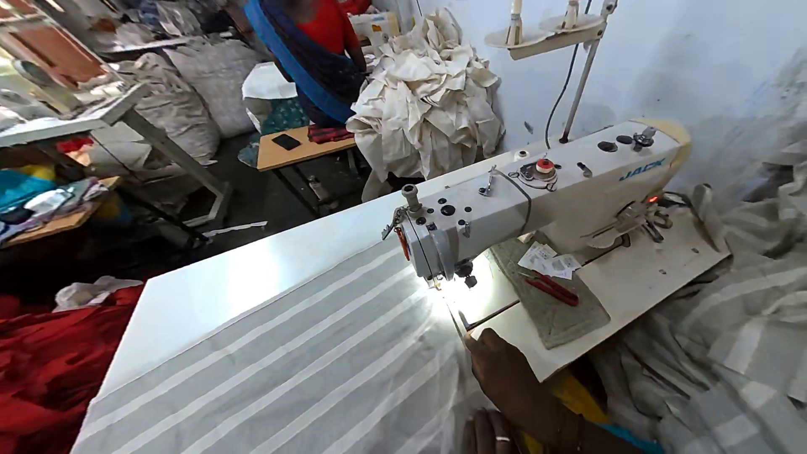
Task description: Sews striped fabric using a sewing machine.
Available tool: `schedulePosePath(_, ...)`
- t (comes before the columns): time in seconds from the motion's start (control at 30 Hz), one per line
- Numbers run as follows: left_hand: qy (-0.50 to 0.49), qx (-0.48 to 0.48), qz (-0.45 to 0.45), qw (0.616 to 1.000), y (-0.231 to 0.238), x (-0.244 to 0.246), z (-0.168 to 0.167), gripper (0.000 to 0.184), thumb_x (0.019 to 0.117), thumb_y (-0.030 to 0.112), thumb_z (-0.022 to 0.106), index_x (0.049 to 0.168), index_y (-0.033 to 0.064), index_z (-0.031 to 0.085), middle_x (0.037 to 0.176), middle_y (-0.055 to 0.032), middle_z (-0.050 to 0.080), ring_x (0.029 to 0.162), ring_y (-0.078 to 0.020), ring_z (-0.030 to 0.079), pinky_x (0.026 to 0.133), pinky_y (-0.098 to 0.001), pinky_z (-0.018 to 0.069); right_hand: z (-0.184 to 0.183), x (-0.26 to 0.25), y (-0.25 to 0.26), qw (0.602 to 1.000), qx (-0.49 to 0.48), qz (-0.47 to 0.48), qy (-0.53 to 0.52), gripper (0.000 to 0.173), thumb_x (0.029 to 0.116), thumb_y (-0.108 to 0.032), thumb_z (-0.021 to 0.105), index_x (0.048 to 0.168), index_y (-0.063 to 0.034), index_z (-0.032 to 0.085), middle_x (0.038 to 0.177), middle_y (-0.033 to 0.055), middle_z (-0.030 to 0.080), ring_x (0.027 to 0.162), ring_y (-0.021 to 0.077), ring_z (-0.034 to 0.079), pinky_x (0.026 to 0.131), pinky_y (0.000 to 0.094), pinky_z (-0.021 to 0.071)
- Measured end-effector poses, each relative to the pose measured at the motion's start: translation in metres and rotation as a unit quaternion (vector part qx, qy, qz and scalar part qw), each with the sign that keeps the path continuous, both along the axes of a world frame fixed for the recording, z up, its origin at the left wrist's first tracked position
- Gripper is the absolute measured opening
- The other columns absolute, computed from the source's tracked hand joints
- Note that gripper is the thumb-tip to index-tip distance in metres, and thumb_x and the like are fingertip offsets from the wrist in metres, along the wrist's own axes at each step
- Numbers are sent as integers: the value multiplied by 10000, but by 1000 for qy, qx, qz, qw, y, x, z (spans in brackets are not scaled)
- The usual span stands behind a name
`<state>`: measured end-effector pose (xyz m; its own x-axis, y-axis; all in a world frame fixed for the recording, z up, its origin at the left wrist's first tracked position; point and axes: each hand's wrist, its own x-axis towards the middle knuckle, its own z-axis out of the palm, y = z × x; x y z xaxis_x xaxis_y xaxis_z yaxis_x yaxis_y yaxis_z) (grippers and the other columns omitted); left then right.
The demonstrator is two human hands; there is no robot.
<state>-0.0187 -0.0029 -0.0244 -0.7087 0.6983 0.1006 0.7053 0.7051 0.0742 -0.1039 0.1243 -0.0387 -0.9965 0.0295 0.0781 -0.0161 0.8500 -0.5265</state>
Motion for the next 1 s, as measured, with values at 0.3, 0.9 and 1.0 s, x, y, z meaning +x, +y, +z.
schedulePosePath(0.3, 91, 72, 29, 993, -11, -63, -17, 207, 881, 53, 672, 1060, 27, 773, 1172, -151, 744, 1065, -301, 742, 790, -410, 633, -3, -5, 5, 1000, -27, 9, -7, 322, 988, -112, 543, 1241, -58, 736, 1011, 180, 681, 851, 292, 705, 749, 386, 600)
schedulePosePath(0.9, 120, 213, 21, 970, -19, -207, -43, 184, 912, 140, 618, 942, 92, 792, 1056, -69, 759, 981, -235, 744, 817, -423, 621, 11, -97, 9, 998, -56, -17, -39, 180, 950, -174, 665, 976, -42, 785, 896, 148, 738, 900, 300, 711, 817, 478, 556)
schedulePosePath(1.0, 105, 208, 34, 972, -20, -220, -40, 177, 894, 115, 622, 928, 63, 788, 1080, -83, 760, 1035, -254, 735, 854, -449, 610, 18, -104, 29, 988, -115, 1, -104, 175, 941, -208, 709, 950, -46, 773, 845, 122, 719, 794, 249, 686, 755, 454, 551)
